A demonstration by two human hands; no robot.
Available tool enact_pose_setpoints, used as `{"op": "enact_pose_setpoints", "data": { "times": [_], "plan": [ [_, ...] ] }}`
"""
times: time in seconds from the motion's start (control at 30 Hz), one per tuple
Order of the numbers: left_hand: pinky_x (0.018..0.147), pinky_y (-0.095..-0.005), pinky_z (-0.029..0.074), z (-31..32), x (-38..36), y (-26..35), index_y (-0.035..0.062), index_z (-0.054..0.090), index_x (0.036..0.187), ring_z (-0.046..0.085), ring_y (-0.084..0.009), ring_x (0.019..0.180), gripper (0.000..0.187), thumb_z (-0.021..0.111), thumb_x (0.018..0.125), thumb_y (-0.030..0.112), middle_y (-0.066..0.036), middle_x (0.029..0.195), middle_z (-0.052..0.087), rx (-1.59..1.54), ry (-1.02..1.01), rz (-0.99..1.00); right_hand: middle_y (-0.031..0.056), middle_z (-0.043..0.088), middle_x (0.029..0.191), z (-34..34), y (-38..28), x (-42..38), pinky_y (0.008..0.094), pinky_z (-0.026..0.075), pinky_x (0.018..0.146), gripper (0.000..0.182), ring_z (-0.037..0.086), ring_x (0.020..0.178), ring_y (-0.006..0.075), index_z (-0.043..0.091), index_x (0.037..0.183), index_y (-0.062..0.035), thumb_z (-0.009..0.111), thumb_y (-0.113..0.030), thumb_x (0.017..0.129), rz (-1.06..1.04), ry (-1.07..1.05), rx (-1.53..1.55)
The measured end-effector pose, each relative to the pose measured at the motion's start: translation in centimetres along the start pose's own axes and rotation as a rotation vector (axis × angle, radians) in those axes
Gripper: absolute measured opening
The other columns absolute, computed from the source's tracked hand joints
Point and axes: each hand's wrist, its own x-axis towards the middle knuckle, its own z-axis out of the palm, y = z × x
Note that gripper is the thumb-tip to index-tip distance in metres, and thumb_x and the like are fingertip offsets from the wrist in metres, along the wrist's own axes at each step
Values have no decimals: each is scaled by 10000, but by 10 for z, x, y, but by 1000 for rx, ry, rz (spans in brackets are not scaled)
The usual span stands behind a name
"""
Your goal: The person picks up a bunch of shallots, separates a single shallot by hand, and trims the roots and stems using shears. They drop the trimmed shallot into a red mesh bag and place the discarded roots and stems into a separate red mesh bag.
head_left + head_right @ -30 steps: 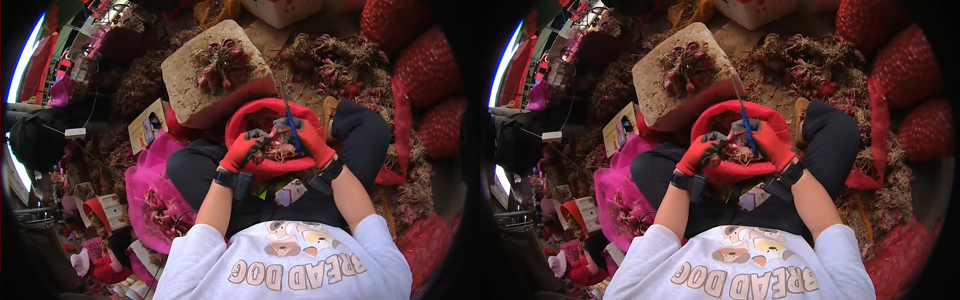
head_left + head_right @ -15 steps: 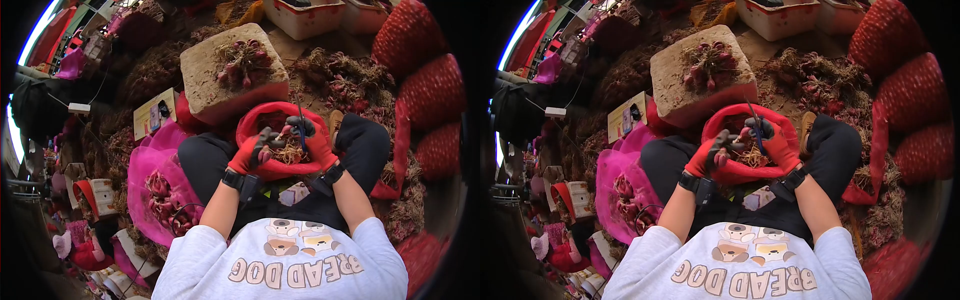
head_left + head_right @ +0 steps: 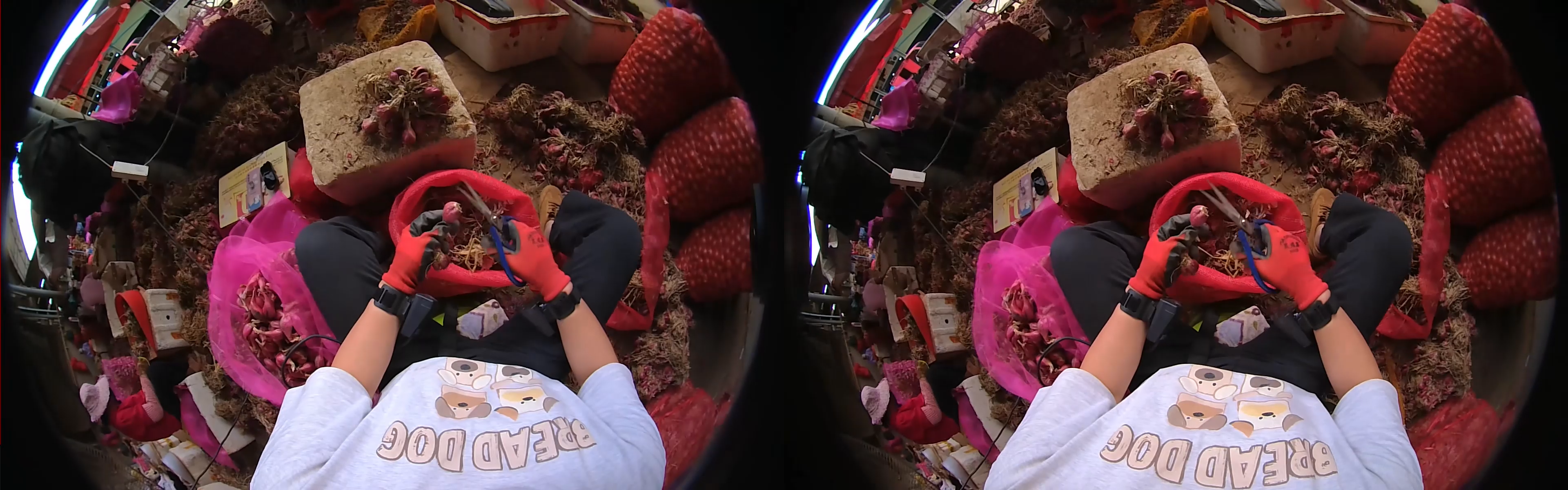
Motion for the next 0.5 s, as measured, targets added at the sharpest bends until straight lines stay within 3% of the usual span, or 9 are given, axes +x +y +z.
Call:
{"op": "enact_pose_setpoints", "data": {
  "times": [0.07, 0.27, 0.37, 0.5],
  "plan": [
    [519, -221, 460, -3, 2, -4, 34, 520, 1158, 544, -83, 633, 339, 453, 829, -21, -64, 979, 620, -40, -2, -3, 151, 630, 888, 1, -6, -7, 399, 469, 727, 441, 611, 837, 328, 597, 979, -58, 693, -417, 742, 35, -17, -75],
    [521, -232, 470, -16, 11, -18, 41, 505, 1170, 561, -96, 710, 353, 452, 827, -21, -62, 1039, 612, 21, 13, 49, 135, 639, 873, 17, 2, -10, 405, 473, 695, 466, 620, 824, 314, 607, 909, -81, 692, -495, 712, 80, 10, -235],
    [518, -231, 470, -13, 9, -19, 34, 507, 1166, 561, -92, 712, 347, 439, 830, -17, -81, 1060, 617, 40, 37, 66, 130, 650, 826, 14, -5, -8, 373, 490, 675, 350, 632, 752, 311, 628, 917, -69, 734, -332, 712, 76, -10, -239],
    [490, -218, 455, -10, 8, -16, 30, 528, 1147, 546, -77, 648, 324, 422, 846, -24, -99, 1059, 629, 43, 72, 28, 126, 658, 790, 12, 3, -8, 354, 491, 661, 280, 646, 735, 285, 644, 924, -71, 703, -281, 748, 79, -52, -123]
  ]
}}
